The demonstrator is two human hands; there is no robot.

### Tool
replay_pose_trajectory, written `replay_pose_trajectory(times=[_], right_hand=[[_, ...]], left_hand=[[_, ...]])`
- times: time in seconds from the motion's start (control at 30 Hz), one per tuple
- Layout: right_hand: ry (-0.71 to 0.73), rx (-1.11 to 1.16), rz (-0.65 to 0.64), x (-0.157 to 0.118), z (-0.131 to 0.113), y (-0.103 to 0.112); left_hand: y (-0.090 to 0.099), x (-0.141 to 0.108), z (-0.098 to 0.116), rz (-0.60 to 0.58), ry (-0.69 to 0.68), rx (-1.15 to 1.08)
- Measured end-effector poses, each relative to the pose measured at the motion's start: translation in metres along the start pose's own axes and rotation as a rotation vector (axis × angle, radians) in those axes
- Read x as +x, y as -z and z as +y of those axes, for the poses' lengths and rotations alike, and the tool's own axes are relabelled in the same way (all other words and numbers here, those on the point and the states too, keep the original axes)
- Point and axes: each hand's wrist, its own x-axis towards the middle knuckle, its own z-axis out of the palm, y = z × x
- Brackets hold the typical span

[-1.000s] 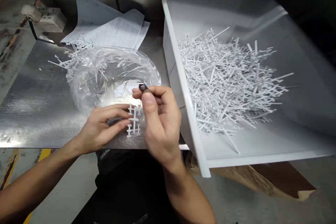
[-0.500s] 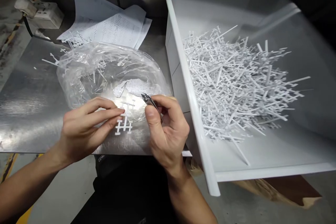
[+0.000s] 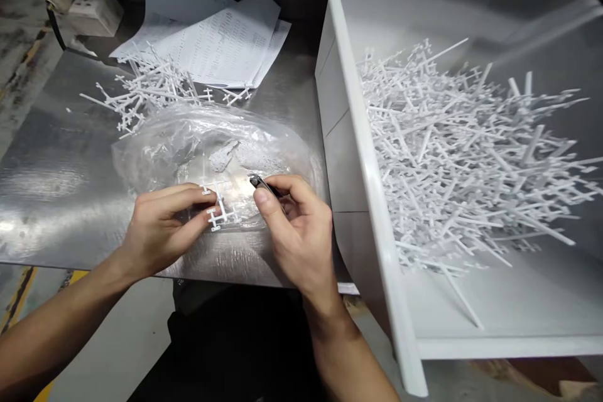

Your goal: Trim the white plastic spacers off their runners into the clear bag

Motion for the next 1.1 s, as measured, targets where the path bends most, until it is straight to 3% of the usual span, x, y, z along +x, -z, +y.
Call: replay_pose_trajectory(times=[0.23,0.5,0.63,0.77,0.97,1.1], right_hand=[[0.123,-0.067,-0.012,-0.016,-0.002,0.001],[0.212,-0.121,-0.051,-0.016,-0.022,0.0],[0.27,-0.18,-0.094,-0.008,-0.032,-0.004],[0.322,-0.305,-0.065,0.002,-0.035,-0.001],[0.28,-0.274,-0.152,-0.008,-0.019,0.005],[0.256,-0.328,-0.084,-0.016,-0.011,-0.002]], left_hand=[[-0.007,-0.001,0.001,0.118,-0.129,0.122],[-0.005,0.008,0.002,-0.004,-0.286,0.324],[-0.012,0.008,-0.002,-0.069,-0.292,0.287],[-0.017,0.006,-0.003,-0.042,-0.283,0.265],[-0.015,0.005,-0.005,-0.011,-0.271,0.261],[-0.016,0.006,-0.004,-0.017,-0.267,0.279]])
